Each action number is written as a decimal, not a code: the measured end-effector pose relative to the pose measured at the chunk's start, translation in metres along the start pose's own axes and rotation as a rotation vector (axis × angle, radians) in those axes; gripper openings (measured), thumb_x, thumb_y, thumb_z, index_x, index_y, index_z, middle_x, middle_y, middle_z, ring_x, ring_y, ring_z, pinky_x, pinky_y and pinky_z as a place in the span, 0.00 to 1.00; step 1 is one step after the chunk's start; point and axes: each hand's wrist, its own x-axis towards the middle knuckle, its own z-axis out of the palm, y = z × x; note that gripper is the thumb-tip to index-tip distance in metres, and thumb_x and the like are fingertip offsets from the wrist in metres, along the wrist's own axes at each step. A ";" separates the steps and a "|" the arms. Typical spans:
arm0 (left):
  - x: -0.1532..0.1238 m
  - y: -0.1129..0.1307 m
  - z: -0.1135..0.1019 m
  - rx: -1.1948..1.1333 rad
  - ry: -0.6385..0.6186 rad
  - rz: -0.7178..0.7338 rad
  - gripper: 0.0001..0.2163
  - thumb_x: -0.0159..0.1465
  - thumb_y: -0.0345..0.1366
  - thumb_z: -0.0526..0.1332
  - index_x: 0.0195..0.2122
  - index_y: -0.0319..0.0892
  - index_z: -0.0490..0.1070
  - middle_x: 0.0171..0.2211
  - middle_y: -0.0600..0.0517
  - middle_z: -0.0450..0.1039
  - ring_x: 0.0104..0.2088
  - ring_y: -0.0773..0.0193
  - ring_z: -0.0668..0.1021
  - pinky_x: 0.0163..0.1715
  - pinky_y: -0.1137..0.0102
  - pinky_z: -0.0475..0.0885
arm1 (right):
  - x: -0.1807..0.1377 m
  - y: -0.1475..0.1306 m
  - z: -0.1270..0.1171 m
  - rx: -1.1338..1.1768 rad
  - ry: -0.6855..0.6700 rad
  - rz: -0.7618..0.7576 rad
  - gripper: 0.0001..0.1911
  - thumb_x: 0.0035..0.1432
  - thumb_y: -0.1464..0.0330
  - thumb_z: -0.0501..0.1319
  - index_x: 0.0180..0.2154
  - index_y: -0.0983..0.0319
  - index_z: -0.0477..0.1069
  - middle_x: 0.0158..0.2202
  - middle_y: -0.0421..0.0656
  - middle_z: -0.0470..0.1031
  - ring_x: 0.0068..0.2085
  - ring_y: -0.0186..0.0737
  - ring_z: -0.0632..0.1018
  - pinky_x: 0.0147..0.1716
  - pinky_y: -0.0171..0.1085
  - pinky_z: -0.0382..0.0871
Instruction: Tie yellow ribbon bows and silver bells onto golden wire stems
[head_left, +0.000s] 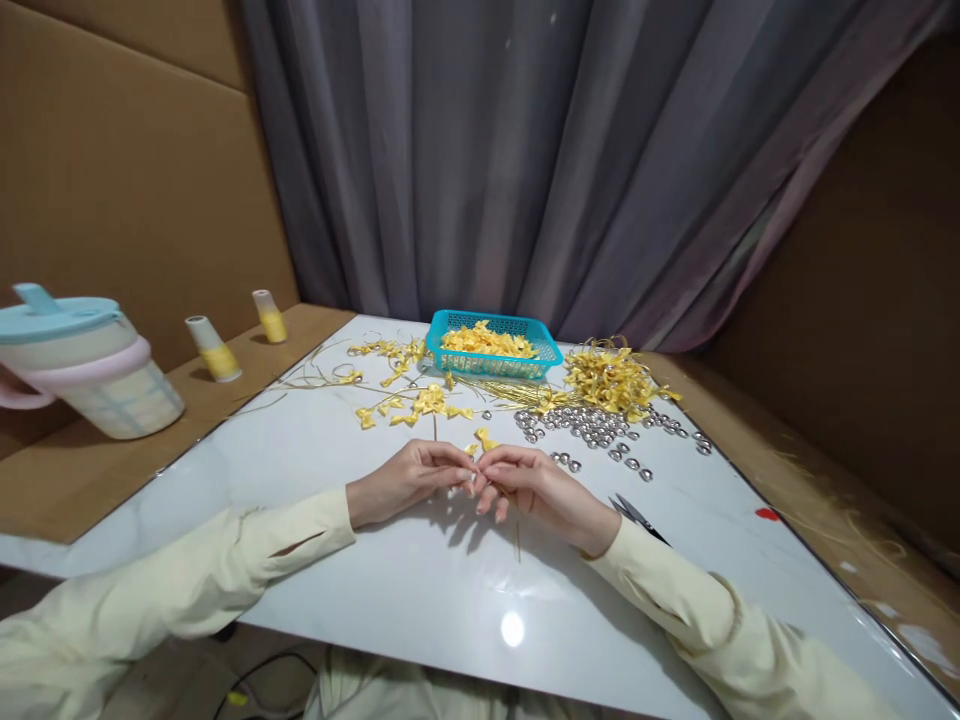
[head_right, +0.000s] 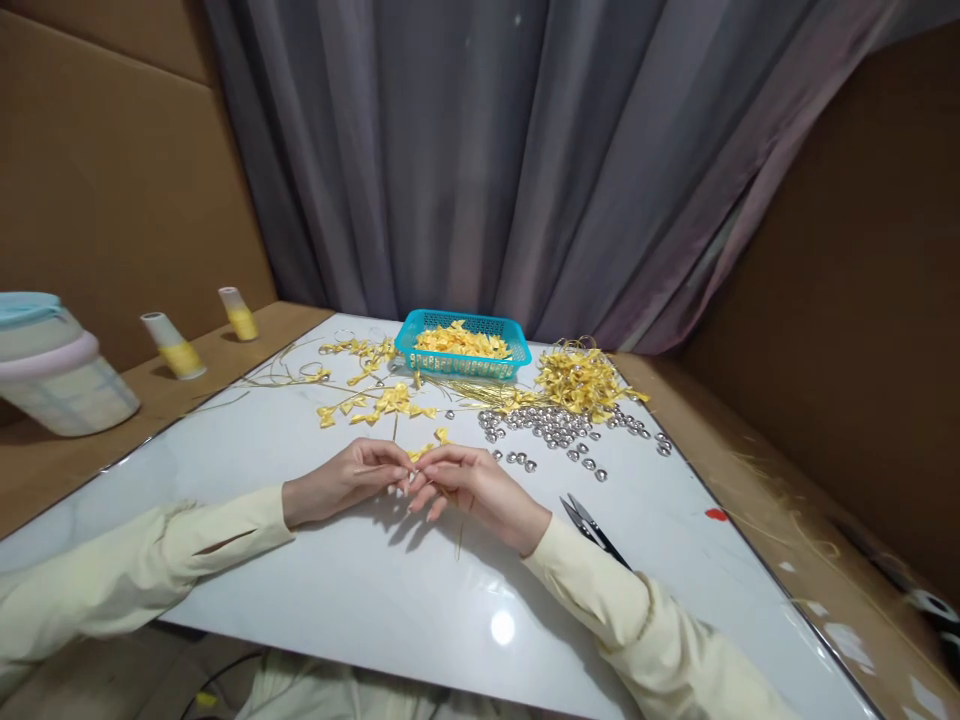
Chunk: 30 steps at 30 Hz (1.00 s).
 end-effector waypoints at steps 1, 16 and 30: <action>0.000 0.000 0.000 -0.021 0.017 -0.011 0.11 0.48 0.37 0.71 0.30 0.37 0.79 0.24 0.50 0.75 0.27 0.69 0.72 0.30 0.74 0.64 | 0.000 0.000 0.000 0.021 -0.009 0.003 0.06 0.53 0.71 0.63 0.34 0.67 0.73 0.32 0.46 0.78 0.30 0.36 0.80 0.26 0.29 0.72; 0.003 0.002 -0.005 -0.224 -0.034 -0.076 0.11 0.46 0.32 0.73 0.30 0.34 0.76 0.26 0.49 0.76 0.26 0.70 0.74 0.29 0.76 0.67 | 0.007 0.014 -0.011 -0.014 -0.076 -0.006 0.14 0.49 0.62 0.68 0.32 0.68 0.76 0.32 0.49 0.80 0.34 0.37 0.80 0.37 0.37 0.72; 0.004 -0.003 -0.011 -0.176 0.002 -0.066 0.10 0.52 0.37 0.70 0.27 0.35 0.74 0.30 0.51 0.71 0.30 0.71 0.71 0.31 0.77 0.65 | 0.008 0.011 -0.004 0.244 0.018 -0.046 0.12 0.44 0.66 0.71 0.30 0.65 0.74 0.22 0.38 0.72 0.18 0.24 0.63 0.16 0.25 0.57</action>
